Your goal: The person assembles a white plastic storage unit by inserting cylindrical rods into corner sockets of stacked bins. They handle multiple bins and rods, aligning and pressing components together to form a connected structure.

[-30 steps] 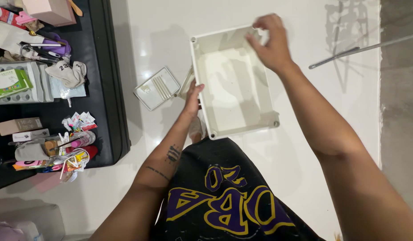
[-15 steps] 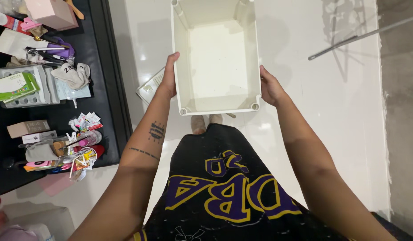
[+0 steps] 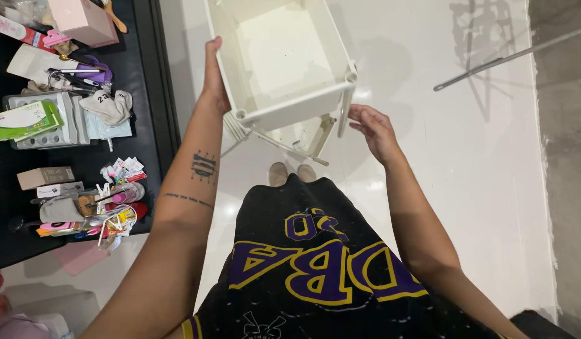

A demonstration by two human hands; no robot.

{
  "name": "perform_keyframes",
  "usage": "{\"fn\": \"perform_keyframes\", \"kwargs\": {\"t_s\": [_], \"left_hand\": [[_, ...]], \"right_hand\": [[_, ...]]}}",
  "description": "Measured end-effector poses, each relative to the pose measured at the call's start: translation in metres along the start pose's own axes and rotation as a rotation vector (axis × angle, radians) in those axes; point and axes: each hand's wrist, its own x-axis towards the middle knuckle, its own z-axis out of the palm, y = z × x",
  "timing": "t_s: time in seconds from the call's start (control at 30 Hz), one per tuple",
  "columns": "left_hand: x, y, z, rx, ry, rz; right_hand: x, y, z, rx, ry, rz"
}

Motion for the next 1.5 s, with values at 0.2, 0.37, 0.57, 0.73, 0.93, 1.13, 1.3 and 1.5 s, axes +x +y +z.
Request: {"fn": "perform_keyframes", "kwargs": {"t_s": [0.2, 0.37, 0.57, 0.73, 0.93, 1.13, 1.3, 1.5], "left_hand": [[0.017, 0.017, 0.001, -0.119, -0.179, 0.13], [0.018, 0.02, 0.017, -0.097, -0.177, 0.197], [-0.004, 0.03, 0.048, -0.084, -0.17, 0.193], [-0.028, 0.033, 0.071, -0.078, -0.014, 0.075], [-0.038, 0.035, 0.079, -0.167, -0.123, 0.155], [-0.036, 0.058, 0.069, 0.018, -0.167, 0.029], [-0.046, 0.098, 0.069, 0.099, -0.239, 0.266], [-0.141, 0.144, 0.102, 1.139, 0.102, 1.199]], "right_hand": [[0.014, -0.05, -0.007, -0.218, 0.017, -0.092], [0.032, -0.067, -0.008, -0.245, 0.074, -0.202], [0.047, -0.071, -0.013, -0.178, 0.166, -0.186], [0.052, -0.085, -0.019, -0.209, 0.141, -0.284], [0.052, -0.105, -0.006, -0.197, 0.1, -0.448], [0.043, -0.124, 0.017, -0.265, 0.249, -0.574], [0.03, -0.117, 0.04, -0.221, 0.379, -0.66], [0.015, -0.088, 0.054, -0.192, 0.536, -0.721]]}}
